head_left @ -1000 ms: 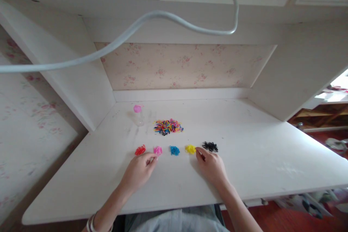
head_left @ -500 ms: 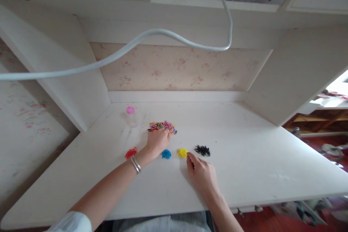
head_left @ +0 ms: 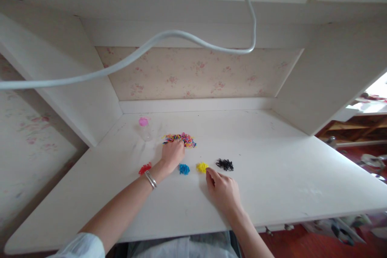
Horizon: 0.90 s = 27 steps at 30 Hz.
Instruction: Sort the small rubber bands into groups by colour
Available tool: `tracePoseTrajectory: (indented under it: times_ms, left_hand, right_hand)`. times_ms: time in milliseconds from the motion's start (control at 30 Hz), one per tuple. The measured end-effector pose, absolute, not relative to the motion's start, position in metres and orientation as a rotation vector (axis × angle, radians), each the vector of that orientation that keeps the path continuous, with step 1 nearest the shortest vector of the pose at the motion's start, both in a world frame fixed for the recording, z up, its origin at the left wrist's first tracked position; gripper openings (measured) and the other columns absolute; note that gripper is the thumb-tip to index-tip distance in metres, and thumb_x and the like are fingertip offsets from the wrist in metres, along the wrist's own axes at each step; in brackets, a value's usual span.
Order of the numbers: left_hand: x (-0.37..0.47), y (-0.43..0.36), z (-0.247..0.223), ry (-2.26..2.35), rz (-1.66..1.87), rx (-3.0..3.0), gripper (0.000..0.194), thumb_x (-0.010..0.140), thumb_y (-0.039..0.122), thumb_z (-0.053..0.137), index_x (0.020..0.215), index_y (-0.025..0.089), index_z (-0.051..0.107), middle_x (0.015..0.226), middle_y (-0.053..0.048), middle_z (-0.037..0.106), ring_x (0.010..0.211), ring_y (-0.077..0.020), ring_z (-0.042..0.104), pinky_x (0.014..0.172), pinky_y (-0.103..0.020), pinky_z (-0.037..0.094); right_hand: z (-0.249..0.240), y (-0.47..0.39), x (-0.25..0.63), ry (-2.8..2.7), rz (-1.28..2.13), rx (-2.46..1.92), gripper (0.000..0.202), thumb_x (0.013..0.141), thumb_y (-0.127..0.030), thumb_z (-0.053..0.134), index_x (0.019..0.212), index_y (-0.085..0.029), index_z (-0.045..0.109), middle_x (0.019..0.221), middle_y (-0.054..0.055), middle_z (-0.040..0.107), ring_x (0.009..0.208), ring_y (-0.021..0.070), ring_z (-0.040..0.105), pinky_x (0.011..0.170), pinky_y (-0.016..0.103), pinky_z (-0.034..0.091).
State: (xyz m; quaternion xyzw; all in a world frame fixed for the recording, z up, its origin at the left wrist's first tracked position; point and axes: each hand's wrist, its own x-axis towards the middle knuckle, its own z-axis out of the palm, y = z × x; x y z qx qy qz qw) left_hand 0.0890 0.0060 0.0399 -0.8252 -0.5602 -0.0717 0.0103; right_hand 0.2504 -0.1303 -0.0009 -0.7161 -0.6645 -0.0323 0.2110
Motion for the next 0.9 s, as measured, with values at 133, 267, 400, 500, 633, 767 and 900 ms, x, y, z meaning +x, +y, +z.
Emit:
tracePoseTrajectory:
  times_ms: [133, 267, 400, 500, 633, 767, 900]
  left_hand:
    - [0.078, 0.01, 0.037, -1.766, -0.22, -2.561, 0.029, 0.091, 0.022, 0.034, 0.096, 0.018, 0.062, 0.095, -0.01, 0.067, 0.088, -0.0204, 0.064, 0.074, -0.029, 0.046]
    - [0.07, 0.014, 0.034, -1.776, -0.219, -2.561, 0.031, 0.092, 0.027, 0.032, 0.094, 0.02, 0.062, 0.094, -0.009, 0.068, 0.087, -0.0224, 0.064, 0.072, -0.032, 0.046]
    - [0.069, 0.012, 0.032, -1.726, -0.237, -2.62, 0.032, 0.093, 0.032, 0.032, 0.095, 0.024, 0.063, 0.097, -0.006, 0.068, 0.088, -0.0207, 0.063, 0.074, -0.03, 0.045]
    - [0.072, 0.012, 0.03, -1.698, -0.257, -2.646, 0.032, 0.092, 0.033, 0.033, 0.095, 0.024, 0.063, 0.097, -0.006, 0.067, 0.087, -0.0204, 0.063, 0.073, -0.03, 0.045]
    - [0.076, 0.017, 0.028, -1.693, -0.27, -2.647, 0.029, 0.09, 0.031, 0.037, 0.093, 0.02, 0.063, 0.094, -0.009, 0.067, 0.086, -0.0226, 0.063, 0.071, -0.031, 0.044]
    - [0.078, 0.022, 0.025, -1.682, -0.266, -2.664, 0.027, 0.089, 0.03, 0.039, 0.09, 0.02, 0.064, 0.092, -0.009, 0.067, 0.084, -0.0227, 0.063, 0.07, -0.031, 0.044]
    - [0.077, 0.023, 0.025, -1.688, -0.28, -2.667, 0.029, 0.091, 0.03, 0.037, 0.092, 0.021, 0.064, 0.094, -0.009, 0.067, 0.085, -0.0216, 0.063, 0.071, -0.03, 0.044]
  right_hand:
    - [-0.003, -0.13, 0.251, -1.849, -0.087, -1.974, 0.032, 0.09, -0.03, 0.036, 0.093, -0.028, 0.068, 0.064, 0.0, 0.068, 0.051, 0.0101, 0.057, 0.049, 0.022, 0.021]
    - [-0.006, -0.13, 0.252, -1.835, -0.103, -1.94, 0.031, 0.09, -0.031, 0.038, 0.092, -0.028, 0.068, 0.065, -0.001, 0.069, 0.052, 0.0102, 0.057, 0.049, 0.023, 0.021]
    - [-0.005, -0.13, 0.251, -1.847, -0.099, -1.932, 0.029, 0.09, -0.031, 0.038, 0.092, -0.029, 0.067, 0.066, -0.002, 0.069, 0.052, 0.0102, 0.058, 0.05, 0.023, 0.02]
    - [-0.005, -0.129, 0.251, -1.855, -0.105, -1.943, 0.029, 0.09, -0.032, 0.038, 0.091, -0.029, 0.067, 0.065, -0.003, 0.068, 0.052, 0.0103, 0.058, 0.05, 0.023, 0.02]
    - [-0.004, -0.129, 0.251, -1.866, -0.098, -1.953, 0.03, 0.09, -0.031, 0.037, 0.088, -0.028, 0.067, 0.064, -0.002, 0.068, 0.051, 0.0095, 0.057, 0.049, 0.023, 0.02]
    - [-0.004, -0.129, 0.252, -1.868, -0.088, -1.953, 0.031, 0.09, -0.03, 0.036, 0.092, -0.028, 0.067, 0.064, -0.001, 0.068, 0.052, 0.0095, 0.057, 0.049, 0.023, 0.02]
    - [-0.004, -0.13, 0.252, -1.851, -0.082, -1.966, 0.03, 0.09, -0.03, 0.037, 0.09, -0.029, 0.067, 0.064, -0.003, 0.068, 0.052, 0.0097, 0.057, 0.049, 0.023, 0.019]
